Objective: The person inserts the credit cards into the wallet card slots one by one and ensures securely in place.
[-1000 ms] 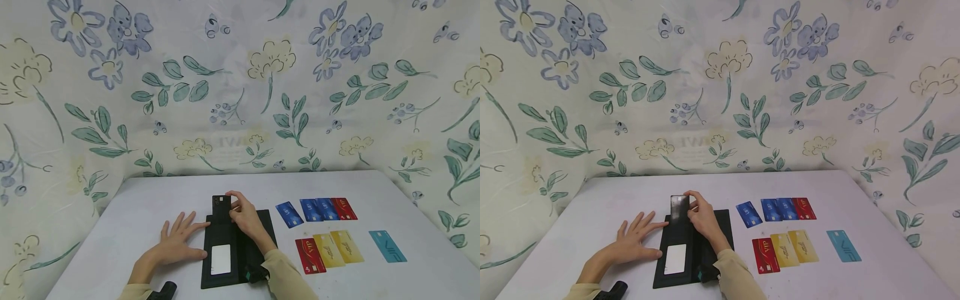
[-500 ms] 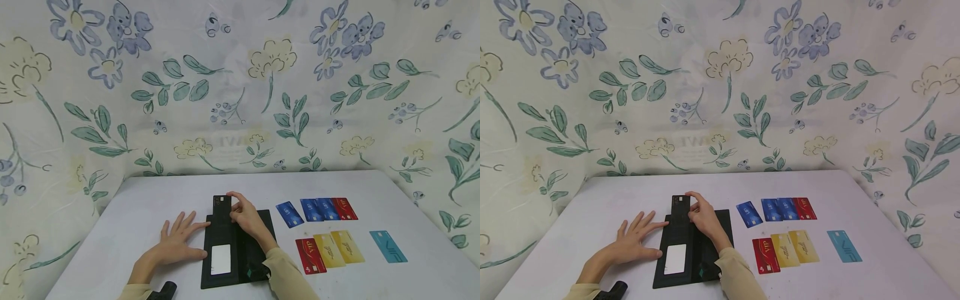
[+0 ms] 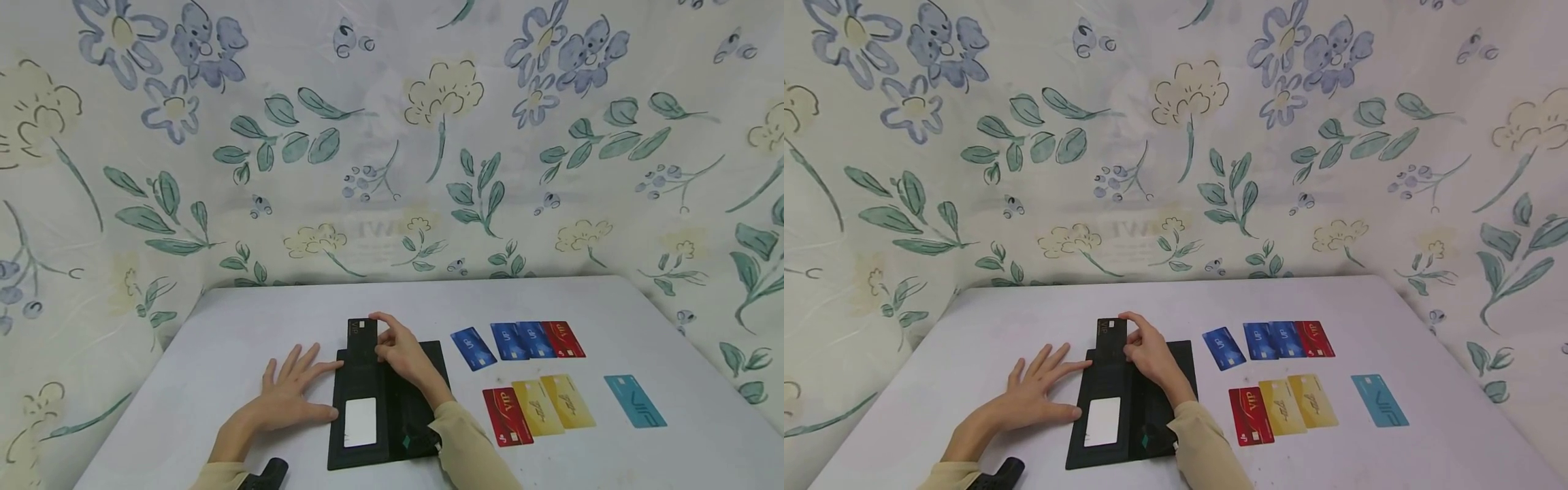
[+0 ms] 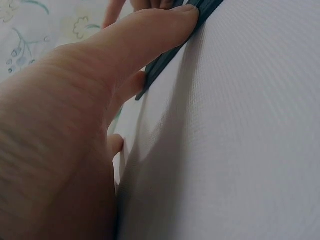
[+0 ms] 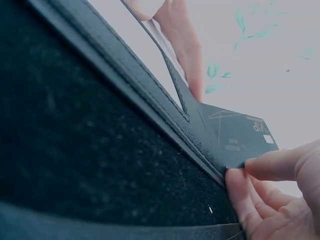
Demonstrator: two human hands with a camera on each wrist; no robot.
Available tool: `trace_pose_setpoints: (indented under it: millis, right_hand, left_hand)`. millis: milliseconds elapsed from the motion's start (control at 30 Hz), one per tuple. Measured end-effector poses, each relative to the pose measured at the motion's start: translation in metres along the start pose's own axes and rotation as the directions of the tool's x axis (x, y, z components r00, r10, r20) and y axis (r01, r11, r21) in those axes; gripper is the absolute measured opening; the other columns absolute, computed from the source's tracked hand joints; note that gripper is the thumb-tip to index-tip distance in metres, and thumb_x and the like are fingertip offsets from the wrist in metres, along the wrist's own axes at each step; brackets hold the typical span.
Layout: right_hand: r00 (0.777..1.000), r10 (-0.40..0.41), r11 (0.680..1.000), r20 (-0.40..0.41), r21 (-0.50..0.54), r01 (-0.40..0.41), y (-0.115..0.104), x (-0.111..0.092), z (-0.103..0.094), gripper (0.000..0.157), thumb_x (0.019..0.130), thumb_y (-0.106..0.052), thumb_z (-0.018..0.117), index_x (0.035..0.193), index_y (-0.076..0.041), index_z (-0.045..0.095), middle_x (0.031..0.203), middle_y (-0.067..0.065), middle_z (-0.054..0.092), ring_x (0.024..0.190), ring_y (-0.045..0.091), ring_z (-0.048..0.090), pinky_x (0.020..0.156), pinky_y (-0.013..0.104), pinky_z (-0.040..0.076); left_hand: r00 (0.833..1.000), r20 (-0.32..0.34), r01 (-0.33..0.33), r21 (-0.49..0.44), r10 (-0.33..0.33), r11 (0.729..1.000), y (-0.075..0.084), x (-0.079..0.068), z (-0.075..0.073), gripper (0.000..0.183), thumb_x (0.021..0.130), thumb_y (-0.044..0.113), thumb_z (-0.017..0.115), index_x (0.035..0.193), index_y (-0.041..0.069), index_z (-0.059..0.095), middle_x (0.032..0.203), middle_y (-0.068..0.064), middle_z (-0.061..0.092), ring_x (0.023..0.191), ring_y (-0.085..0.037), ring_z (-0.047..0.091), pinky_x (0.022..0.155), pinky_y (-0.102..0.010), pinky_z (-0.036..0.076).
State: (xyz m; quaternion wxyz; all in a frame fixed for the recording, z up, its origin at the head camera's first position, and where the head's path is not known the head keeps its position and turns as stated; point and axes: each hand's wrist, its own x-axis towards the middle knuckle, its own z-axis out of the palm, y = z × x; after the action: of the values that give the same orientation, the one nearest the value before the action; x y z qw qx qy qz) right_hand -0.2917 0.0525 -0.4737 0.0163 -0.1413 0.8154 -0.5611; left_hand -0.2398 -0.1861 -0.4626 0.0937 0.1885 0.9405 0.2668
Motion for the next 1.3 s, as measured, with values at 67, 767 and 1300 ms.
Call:
trace_pose_setpoints:
  millis: [67, 767, 1300]
  right_hand:
    - [1.000, -0.002, 1.000, 0.003, -0.001, 0.002, -0.0006, 0.0001, 0.0001, 0.057, 0.088, 0.009, 0.056, 0.139, -0.014, 0.051, 0.085, 0.005, 0.060, 0.068, 0.013, 0.057, 0.065, 0.027, 0.048]
    - [0.999, 0.033, 0.999, 0.039, -0.012, -0.033, -0.0025, 0.0017, -0.0022, 0.056, 0.087, 0.007, 0.057, 0.139, -0.014, 0.050, 0.091, 0.008, 0.060, 0.072, 0.016, 0.057, 0.070, 0.031, 0.049]
    - [0.998, 0.037, 0.999, 0.044, -0.025, -0.035, -0.0003, 0.0019, -0.0035, 0.057, 0.084, 0.008, 0.058, 0.137, -0.013, 0.053, 0.089, 0.006, 0.059, 0.071, 0.017, 0.054, 0.069, 0.032, 0.044]
  left_hand:
    - [1.000, 0.002, 0.001, 0.003, -0.001, 1.000, 0.0000, 0.0002, -0.0002, 0.082, 0.073, 0.057, 0.077, 0.142, 0.022, 0.051, 0.163, -0.022, 0.016, 0.148, -0.048, -0.004, 0.108, -0.072, -0.014]
    - [1.000, -0.001, 0.005, 0.006, -0.005, 1.000, -0.0018, 0.0014, 0.0002, 0.081, 0.073, 0.057, 0.077, 0.142, 0.023, 0.051, 0.163, -0.022, 0.016, 0.148, -0.048, -0.005, 0.108, -0.071, -0.015]
    - [1.000, -0.006, -0.008, 0.013, 0.008, 1.000, -0.0024, 0.0023, 0.0022, 0.082, 0.073, 0.058, 0.077, 0.142, 0.024, 0.051, 0.163, -0.022, 0.016, 0.148, -0.049, -0.004, 0.107, -0.072, -0.014]
